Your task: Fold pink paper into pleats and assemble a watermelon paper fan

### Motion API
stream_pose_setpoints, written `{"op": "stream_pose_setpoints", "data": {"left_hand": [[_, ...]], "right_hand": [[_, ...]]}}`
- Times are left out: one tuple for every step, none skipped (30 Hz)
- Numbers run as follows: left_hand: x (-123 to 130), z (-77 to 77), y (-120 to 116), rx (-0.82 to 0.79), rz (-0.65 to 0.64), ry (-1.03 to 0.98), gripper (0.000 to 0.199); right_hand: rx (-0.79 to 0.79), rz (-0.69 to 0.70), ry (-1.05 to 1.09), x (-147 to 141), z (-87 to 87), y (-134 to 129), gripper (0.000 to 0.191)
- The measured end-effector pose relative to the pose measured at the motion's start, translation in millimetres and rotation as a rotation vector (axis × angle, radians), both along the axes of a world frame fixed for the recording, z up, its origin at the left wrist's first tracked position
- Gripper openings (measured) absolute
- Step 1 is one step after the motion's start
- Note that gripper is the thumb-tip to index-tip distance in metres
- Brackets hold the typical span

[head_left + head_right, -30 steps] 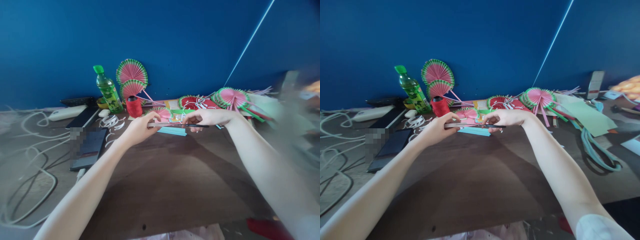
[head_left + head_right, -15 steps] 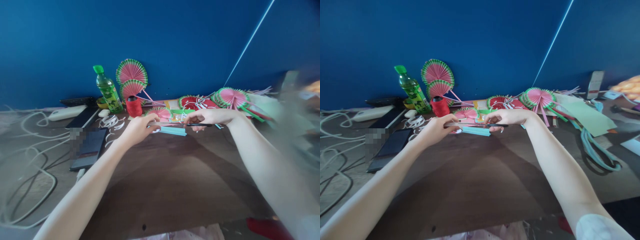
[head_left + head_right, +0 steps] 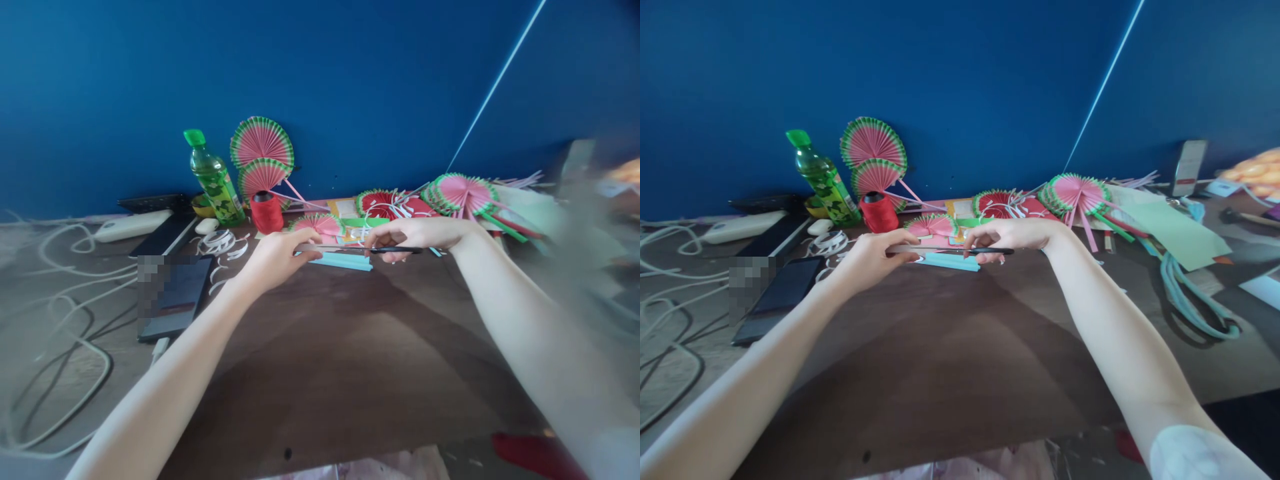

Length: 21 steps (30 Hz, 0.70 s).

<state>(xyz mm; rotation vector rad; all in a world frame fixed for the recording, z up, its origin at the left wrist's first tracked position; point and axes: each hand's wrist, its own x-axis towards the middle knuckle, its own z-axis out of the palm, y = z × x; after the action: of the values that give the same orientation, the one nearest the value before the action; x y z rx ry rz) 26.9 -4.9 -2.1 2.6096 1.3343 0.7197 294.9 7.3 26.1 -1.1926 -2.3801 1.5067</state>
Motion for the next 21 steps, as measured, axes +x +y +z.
{"op": "stream_pose_setpoints", "data": {"left_hand": [[0.3,0.0,0.0,0.006,-0.007,0.005,0.024],[0.6,0.1,0.0,0.012,-0.013,0.008,0.024],[0.9,0.1,-0.1,0.017,-0.019,0.009,0.023],[1.2,0.2,-0.1,0.022,-0.023,0.009,0.023],[1.5,0.3,-0.2,0.027,-0.024,0.009,0.023],[1.7,0.4,-0.3,0.032,-0.023,0.012,0.023],[1.9,0.5,-0.4,0.035,-0.020,0.017,0.023],[2.1,0.5,-0.4,0.036,-0.018,0.024,0.023],[2.2,0.5,-0.5,0.036,-0.017,0.031,0.023],[2.3,0.5,-0.5,0.035,-0.015,0.037,0.023],[2.4,0.4,-0.5,0.034,-0.013,0.043,0.024],[2.4,0.4,-0.6,0.032,-0.010,0.048,0.024],[2.5,0.4,-0.6,0.030,-0.007,0.052,0.024],[2.5,0.3,-0.6,0.027,-0.004,0.054,0.024],[2.5,0.3,-0.7,0.025,-0.001,0.055,0.024],[2.5,0.3,-0.7,0.024,0.000,0.054,0.024],[2.4,0.2,-0.7,0.022,0.000,0.051,0.024],[2.3,0.1,-0.7,0.021,0.001,0.048,0.025],[2.2,0.0,-0.7,0.020,0.001,0.046,0.025],[2.1,0.0,-0.7,0.018,0.002,0.045,0.025],[2.0,-0.1,-0.7,0.016,0.004,0.045,0.025]], "right_hand": [[0.007,0.008,0.000,0.1,-0.6,0.5,0.044],[0.016,0.016,0.001,0.3,-1.2,1.1,0.045],[0.025,0.025,0.003,0.6,-1.8,1.7,0.046],[0.032,0.031,0.005,0.8,-2.3,2.1,0.046],[0.037,0.036,0.005,0.9,-2.6,2.4,0.047],[0.039,0.039,0.004,0.9,-2.8,2.6,0.047],[0.039,0.041,0.003,0.8,-2.8,2.8,0.047],[0.037,0.042,0.002,0.6,-2.7,2.9,0.047],[0.032,0.042,0.000,0.3,-2.6,2.9,0.046],[0.027,0.042,-0.001,0.0,-2.5,3.1,0.046],[0.021,0.041,-0.001,-0.2,-2.5,3.2,0.046],[0.018,0.040,0.000,-0.4,-2.5,3.3,0.046],[0.016,0.038,0.000,-0.7,-2.6,3.3,0.046],[0.016,0.037,0.002,-0.9,-2.7,3.3,0.046],[0.018,0.036,0.003,-1.2,-2.8,3.2,0.045],[0.020,0.035,0.003,-1.5,-2.8,2.9,0.045],[0.023,0.035,0.001,-1.8,-2.7,2.7,0.044],[0.025,0.035,0.000,-2.2,-2.6,2.4,0.043],[0.027,0.034,0.000,-2.5,-2.5,2.1,0.042],[0.027,0.034,0.002,-2.7,-2.4,1.9,0.041],[0.027,0.033,0.007,-2.9,-2.4,1.8,0.040]]}}
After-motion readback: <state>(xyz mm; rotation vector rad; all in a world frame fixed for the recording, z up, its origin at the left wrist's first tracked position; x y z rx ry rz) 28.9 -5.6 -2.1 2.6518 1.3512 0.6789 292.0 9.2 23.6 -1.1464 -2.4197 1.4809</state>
